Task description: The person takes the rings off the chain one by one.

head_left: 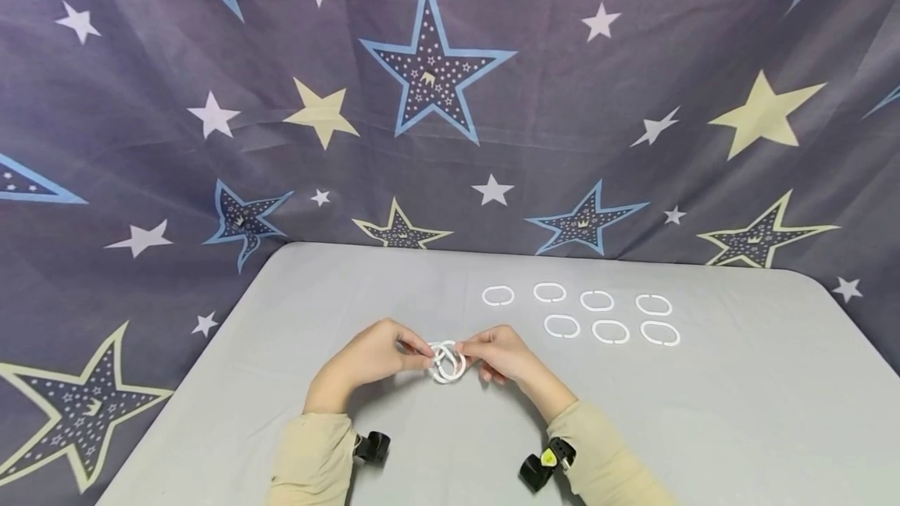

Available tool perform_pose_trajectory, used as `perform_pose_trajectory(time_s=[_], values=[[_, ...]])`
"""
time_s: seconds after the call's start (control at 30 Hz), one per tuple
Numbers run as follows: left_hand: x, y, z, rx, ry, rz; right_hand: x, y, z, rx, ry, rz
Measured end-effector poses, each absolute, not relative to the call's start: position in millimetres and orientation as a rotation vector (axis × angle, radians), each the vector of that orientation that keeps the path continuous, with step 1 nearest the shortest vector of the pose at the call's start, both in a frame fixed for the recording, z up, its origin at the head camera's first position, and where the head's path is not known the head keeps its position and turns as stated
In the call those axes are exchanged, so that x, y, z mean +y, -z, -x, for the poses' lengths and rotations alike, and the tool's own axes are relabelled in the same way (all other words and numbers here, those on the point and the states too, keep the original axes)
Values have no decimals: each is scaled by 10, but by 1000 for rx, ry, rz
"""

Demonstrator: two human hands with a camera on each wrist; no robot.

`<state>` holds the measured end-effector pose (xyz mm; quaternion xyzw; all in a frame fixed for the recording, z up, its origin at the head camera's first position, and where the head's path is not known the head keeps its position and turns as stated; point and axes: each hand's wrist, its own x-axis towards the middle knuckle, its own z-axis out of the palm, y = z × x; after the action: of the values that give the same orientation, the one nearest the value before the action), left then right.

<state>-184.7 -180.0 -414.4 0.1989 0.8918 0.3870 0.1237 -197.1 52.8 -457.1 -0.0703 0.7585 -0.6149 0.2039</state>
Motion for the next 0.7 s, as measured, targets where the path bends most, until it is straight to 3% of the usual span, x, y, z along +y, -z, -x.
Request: perform_pose_trajectory(time_s=[0.7], values=[[-1824, 4198, 1903, 2608, -1188, -554, 517, 4555, 1960, 2130, 1719, 174]])
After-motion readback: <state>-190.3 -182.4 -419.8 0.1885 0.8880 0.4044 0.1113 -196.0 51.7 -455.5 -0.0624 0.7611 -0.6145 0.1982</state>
